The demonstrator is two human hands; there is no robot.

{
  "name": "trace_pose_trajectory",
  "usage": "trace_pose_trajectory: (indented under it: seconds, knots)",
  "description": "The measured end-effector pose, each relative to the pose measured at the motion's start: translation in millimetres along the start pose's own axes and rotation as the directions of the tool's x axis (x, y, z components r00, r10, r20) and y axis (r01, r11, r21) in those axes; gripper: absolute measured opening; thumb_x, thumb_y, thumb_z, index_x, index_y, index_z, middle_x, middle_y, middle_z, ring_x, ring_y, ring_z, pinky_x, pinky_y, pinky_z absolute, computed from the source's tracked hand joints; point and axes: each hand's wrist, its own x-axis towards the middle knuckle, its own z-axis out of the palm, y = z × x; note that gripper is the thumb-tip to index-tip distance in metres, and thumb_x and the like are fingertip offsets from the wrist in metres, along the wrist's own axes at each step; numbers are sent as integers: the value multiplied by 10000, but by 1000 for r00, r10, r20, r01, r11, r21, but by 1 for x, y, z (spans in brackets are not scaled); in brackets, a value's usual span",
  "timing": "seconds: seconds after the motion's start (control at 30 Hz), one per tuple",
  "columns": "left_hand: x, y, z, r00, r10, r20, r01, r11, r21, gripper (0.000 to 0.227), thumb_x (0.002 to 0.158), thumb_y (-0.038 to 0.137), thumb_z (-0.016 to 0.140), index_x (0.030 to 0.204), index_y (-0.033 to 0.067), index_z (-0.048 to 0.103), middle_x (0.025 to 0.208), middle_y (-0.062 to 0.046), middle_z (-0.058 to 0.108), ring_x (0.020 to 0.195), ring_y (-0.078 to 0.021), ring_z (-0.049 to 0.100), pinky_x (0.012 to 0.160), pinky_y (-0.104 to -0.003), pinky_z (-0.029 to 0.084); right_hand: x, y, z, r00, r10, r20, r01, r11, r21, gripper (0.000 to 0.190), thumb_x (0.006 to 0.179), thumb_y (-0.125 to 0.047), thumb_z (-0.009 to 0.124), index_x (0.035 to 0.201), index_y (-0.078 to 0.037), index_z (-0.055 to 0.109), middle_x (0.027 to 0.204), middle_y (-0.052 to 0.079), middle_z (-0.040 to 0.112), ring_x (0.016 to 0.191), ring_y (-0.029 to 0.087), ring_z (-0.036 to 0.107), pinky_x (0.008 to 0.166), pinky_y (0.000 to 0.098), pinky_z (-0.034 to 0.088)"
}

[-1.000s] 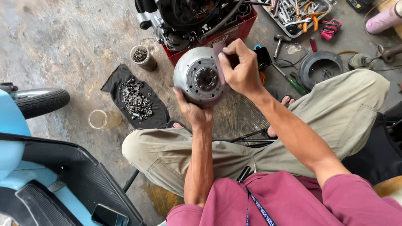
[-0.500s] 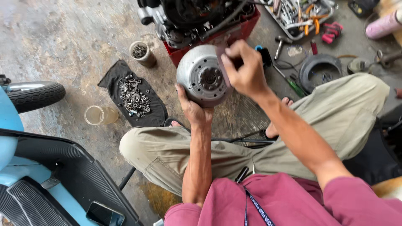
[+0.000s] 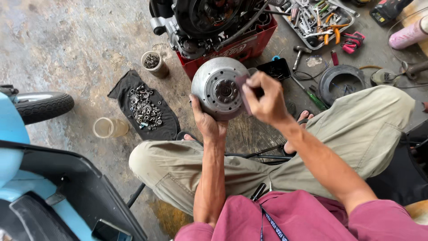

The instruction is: The person holds a cylindrical metal part in their left hand and uses a sanding block in their right hand to sand the inner surface and edges. They rotate the part periodically to access different areas while sitting in a workshop.

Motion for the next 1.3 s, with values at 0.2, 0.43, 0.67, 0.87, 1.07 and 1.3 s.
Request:
trace_pose_trajectory:
  seconds: [0.2, 0.43, 0.67, 0.87, 1.07, 1.3]
  knots:
    - [-10, 11, 6, 999, -12, -46, 17, 995, 102, 629, 919, 527, 585, 1357, 76, 628, 1281, -143, 678, 1186, -298, 640, 1012, -495, 545, 100, 6, -36, 994, 94, -56, -79, 971, 224, 155, 1055, -61, 546, 1167, -69, 439, 1061, 202, 569, 876, 306, 671, 685, 413, 675]
    - [-4, 21, 17, 993, -55, 108, 47, 997, 67, 558, 972, 449, 601, 1356, 44, 620, 1258, -153, 690, 1158, -274, 659, 1036, -460, 540, 55, 26, -58, 987, 160, 20, -155, 905, 396, 259, 1118, -10, 471, 1356, -91, 409, 1109, 286, 490, 784, 382, 711, 612, 470, 709]
    - [-9, 24, 46, 981, -126, 145, 108, 986, 129, 495, 961, 448, 644, 1205, 18, 666, 1124, -201, 726, 993, -339, 720, 865, -525, 613, 27, 11, -51, 909, 407, -93, -351, 866, 357, 257, 1048, -10, 462, 1264, 0, 601, 1178, 206, 627, 881, 271, 724, 698, 348, 649]
    - [-7, 26, 76, 961, -219, 169, 195, 970, 147, 485, 946, 425, 687, 1084, -39, 684, 1015, -276, 740, 869, -415, 754, 746, -586, 649, 18, -10, -38, 777, 629, -27, -486, 627, 608, 361, 1035, -250, 500, 1249, -56, 715, 1089, 167, 703, 992, 215, 680, 923, 389, 566]
    - [-17, 33, 92, 948, -276, 159, 249, 953, 172, 478, 948, 404, 684, 1094, -51, 696, 1038, -293, 738, 877, -422, 752, 753, -589, 646, 21, -43, -53, 792, 607, -65, -418, 617, 666, 323, 1028, -258, 598, 1198, 0, 692, 964, 152, 690, 895, 192, 675, 835, 388, 603]
    - [-31, 34, 91, 948, -254, 194, 235, 965, 116, 410, 957, 257, 646, 1223, -54, 640, 1064, -310, 719, 889, -472, 739, 775, -632, 627, 16, -44, -55, 774, 626, -94, -343, 539, 769, 284, 1037, -213, 577, 1215, -8, 660, 946, 146, 696, 906, 192, 701, 878, 394, 610]
